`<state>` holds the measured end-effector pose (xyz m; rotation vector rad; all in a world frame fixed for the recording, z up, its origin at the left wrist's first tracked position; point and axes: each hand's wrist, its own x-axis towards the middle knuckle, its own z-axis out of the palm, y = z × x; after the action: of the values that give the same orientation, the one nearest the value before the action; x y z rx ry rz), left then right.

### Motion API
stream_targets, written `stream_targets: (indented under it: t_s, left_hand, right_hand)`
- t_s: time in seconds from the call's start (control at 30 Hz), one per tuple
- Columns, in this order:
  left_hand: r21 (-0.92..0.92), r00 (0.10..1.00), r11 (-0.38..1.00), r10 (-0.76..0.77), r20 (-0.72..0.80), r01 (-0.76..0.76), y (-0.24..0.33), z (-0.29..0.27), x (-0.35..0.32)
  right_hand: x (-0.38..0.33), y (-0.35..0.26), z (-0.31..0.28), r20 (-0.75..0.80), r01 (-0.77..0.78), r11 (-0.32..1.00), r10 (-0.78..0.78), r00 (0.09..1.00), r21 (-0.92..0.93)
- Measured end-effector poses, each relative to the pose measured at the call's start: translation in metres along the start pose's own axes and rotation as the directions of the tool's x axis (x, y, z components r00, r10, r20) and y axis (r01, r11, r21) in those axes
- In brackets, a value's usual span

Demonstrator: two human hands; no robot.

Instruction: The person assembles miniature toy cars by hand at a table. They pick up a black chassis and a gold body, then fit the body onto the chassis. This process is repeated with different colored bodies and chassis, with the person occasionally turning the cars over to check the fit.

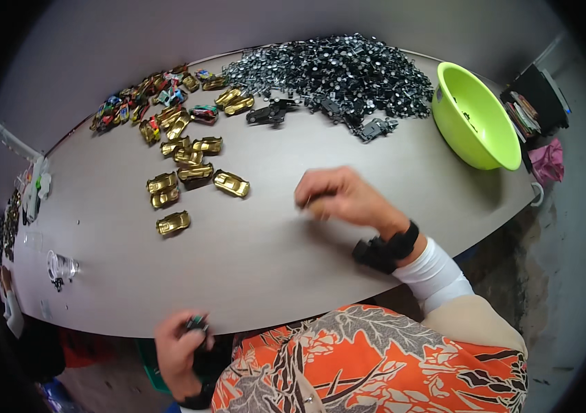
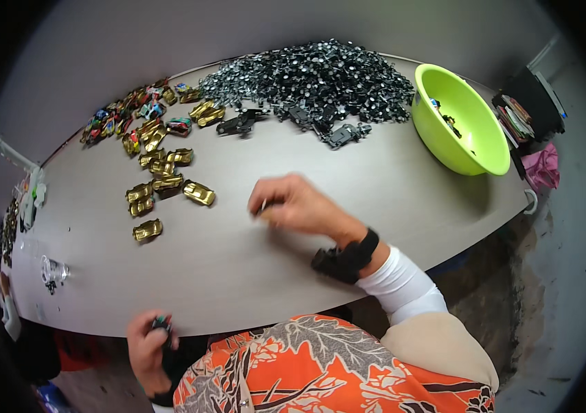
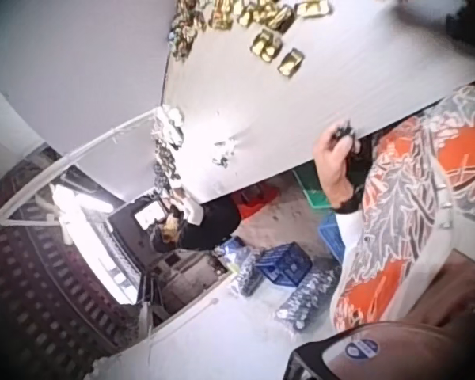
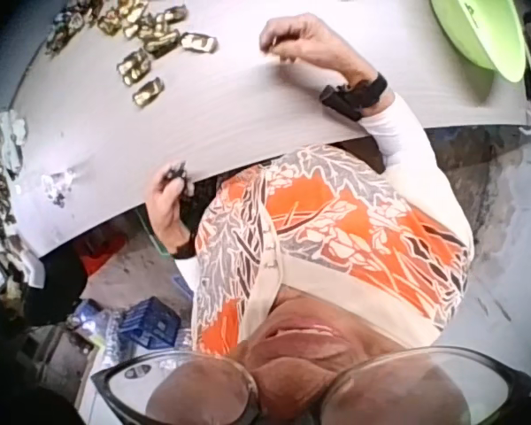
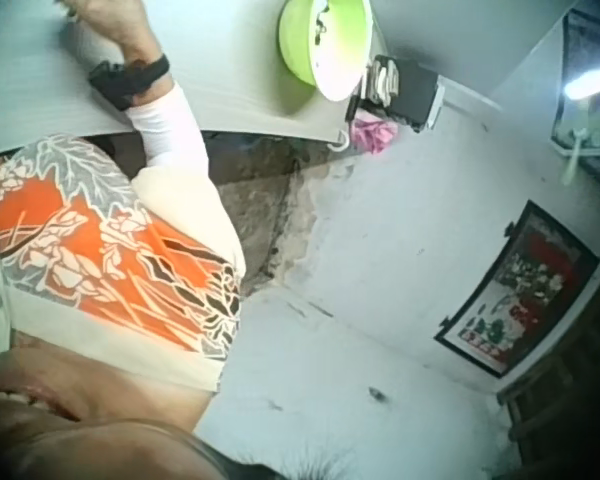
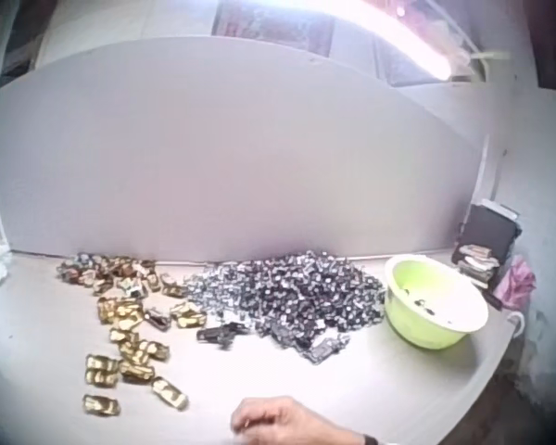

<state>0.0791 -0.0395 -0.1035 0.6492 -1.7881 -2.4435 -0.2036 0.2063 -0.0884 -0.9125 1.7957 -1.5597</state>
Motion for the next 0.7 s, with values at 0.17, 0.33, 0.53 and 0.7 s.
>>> stream_targets:
  t_s: [0.17, 0.33, 0.53, 0.7]
  left_hand:
    - [0.135, 0.894, 0.972, -0.118, -0.433, 0.193, -0.059, -0.064, -0.083]
    - [0.281, 0.813, 0.888, -0.156, -0.561, 0.364, -0.066, -0.107, -0.089]
    - [0.470, 0.904, 0.882, 0.205, -0.376, -0.004, 0.048, -0.021, -0.006]
    - [0.866, 0.882, 0.456, 0.470, -0.037, -0.206, 0.061, 0.023, 0.078]
  right_hand:
    - [0.027, 0.024, -0.075, -0.486, -0.031, 0.909, -0.193, 0.853, -0.415]
    - [0.063, 0.033, -0.098, -0.478, -0.207, 0.559, -0.396, 0.784, -0.803]
    - [0.076, 0.045, -0.119, -0.443, -0.232, 0.470, -0.409, 0.798, -0.851]
    - [0.050, 0.015, -0.083, -0.459, -0.151, 0.988, 0.115, 0.881, -0.043]
